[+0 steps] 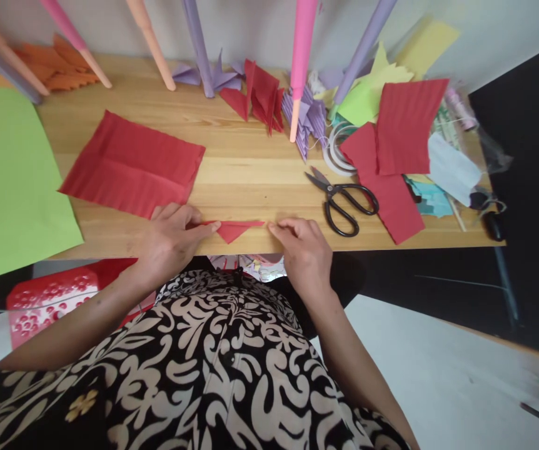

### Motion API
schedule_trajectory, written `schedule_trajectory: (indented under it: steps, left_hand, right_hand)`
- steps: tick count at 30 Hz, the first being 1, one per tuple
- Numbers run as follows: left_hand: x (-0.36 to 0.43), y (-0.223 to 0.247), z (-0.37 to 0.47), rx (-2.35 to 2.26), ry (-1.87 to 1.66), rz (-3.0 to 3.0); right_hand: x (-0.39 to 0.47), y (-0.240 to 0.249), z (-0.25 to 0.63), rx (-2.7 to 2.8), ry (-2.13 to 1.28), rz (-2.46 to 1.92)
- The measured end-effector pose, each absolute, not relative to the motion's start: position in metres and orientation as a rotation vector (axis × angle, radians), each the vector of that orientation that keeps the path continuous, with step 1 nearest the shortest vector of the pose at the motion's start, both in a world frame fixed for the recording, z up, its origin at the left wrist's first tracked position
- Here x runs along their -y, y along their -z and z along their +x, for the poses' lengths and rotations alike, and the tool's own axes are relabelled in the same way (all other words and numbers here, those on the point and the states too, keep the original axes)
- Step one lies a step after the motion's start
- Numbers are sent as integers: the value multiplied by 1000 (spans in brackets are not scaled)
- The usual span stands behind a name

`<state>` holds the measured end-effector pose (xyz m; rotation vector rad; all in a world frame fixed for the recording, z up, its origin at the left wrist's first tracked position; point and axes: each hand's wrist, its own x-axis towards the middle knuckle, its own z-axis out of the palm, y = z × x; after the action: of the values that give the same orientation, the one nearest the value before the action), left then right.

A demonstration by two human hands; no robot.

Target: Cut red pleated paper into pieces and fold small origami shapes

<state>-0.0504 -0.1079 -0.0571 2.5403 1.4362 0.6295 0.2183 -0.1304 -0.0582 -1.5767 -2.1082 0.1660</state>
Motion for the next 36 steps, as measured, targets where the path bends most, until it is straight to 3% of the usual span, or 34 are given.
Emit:
schedule_trajectory:
  steps: [7, 19, 36]
  left_hand:
    - [107, 57, -50, -1436, -613, 2589]
    - [111, 54, -63, -1544, -652, 2517]
    - [92, 38, -32, -1345, -681, 2616]
  right_hand:
    - [115, 37, 192, 2194, -170, -1437]
    - [89, 50, 175, 2379, -402, -1453]
    - [99, 40, 178, 2350, -218, -1269]
